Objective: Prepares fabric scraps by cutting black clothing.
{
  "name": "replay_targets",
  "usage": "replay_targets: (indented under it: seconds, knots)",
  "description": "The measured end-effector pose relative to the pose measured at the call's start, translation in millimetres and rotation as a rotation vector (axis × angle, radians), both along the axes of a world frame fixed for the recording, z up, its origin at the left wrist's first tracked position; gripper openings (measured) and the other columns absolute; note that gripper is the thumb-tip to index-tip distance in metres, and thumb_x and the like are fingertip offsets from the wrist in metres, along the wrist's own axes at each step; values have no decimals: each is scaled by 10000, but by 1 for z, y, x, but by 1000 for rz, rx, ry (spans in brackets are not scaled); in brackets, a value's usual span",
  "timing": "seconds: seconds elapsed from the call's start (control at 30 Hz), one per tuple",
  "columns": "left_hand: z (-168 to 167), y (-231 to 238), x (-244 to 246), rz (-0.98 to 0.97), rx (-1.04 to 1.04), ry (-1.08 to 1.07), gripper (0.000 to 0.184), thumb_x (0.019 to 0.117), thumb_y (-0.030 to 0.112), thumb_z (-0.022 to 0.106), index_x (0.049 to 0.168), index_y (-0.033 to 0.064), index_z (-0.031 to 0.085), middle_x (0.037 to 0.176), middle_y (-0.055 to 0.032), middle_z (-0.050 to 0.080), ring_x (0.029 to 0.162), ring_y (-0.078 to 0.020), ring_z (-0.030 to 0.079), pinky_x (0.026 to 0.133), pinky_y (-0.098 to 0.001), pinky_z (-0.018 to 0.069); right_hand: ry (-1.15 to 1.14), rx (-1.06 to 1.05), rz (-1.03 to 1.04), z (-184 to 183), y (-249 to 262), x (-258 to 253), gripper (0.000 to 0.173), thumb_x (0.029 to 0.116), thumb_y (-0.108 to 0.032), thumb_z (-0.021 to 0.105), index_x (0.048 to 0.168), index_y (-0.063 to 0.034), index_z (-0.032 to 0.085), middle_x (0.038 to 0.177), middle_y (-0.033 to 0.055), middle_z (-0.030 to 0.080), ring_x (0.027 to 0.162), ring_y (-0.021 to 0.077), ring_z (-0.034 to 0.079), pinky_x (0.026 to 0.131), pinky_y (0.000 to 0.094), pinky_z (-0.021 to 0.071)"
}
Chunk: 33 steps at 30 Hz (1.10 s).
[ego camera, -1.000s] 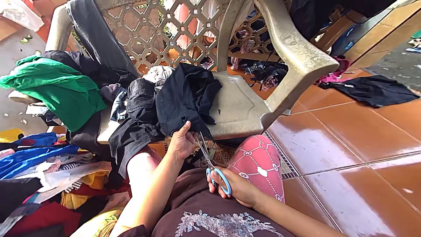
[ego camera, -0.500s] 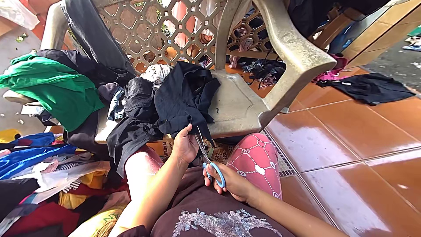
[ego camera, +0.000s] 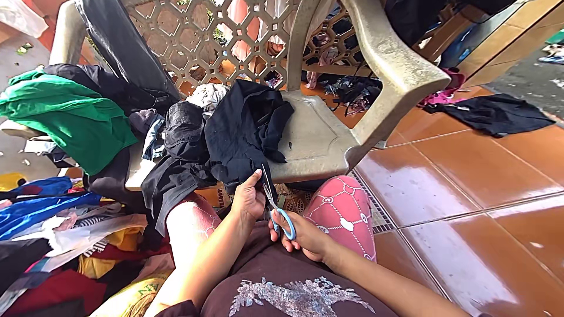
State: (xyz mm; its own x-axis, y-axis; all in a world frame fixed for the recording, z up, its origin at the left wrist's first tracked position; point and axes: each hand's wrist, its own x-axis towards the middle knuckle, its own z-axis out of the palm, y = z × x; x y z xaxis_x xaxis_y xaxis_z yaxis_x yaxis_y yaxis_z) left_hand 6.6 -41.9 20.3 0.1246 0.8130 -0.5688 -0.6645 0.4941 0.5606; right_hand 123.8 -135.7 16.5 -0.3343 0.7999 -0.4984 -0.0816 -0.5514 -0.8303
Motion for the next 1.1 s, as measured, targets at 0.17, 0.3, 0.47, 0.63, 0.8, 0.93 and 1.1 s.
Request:
replay_targets:
  seconds: [0.17,0.3,0.47,0.63,0.8,0.93,1.1]
  knots:
    - [-7,-5,-14,-94,122,-22,208,1090,166,460,988,39,588,759,-62,643,646,-123,641,649,-252,572,40,8,-11,-1,-2,1,301,1115,-332,378,1018,-96,539,771,-33,633,456,-15,474,434,117,395]
    - [-13,-3,-23,-99,138,-32,281,1112,200,382,1009,42,590,785,-70,657,662,-129,647,655,-263,569,61,24,4,-1,-2,1,289,1108,-327,390,1011,-99,540,767,-34,636,463,-19,481,436,112,393]
    - [-20,-9,-21,-106,25,1,169,1082,167,481,1033,36,577,778,-71,638,639,-130,634,646,-259,572,45,2,17,-1,0,0,319,1117,-344,364,1008,-102,542,766,-32,636,457,-18,472,429,115,383]
    - [-18,-20,-17,-154,6,29,170,1078,163,490,1026,28,580,801,-63,640,672,-123,632,673,-248,564,56,-42,-35,0,2,-2,345,1122,-354,345,1006,-96,542,750,-28,631,441,-15,463,417,116,379]
    - [-22,-22,-16,-178,5,48,179,1082,181,486,1048,27,571,813,-64,629,659,-126,614,654,-255,551,33,-35,-60,-1,2,-3,371,1122,-368,337,976,-95,540,721,-30,613,422,-11,428,404,126,357]
    - [-22,-21,-16,-147,15,67,178,1077,179,501,1126,20,564,935,-89,657,780,-141,644,725,-274,552,28,-14,-89,-3,1,-4,344,1120,-327,375,928,-94,540,671,-42,582,410,-22,396,392,122,327]
    - [-22,-22,-17,-116,76,55,217,1082,136,481,1215,-25,542,1083,-133,672,986,-193,673,911,-335,550,40,1,-156,-5,-2,-7,288,1106,-258,441,889,-99,546,617,-63,541,411,-30,386,395,116,315]
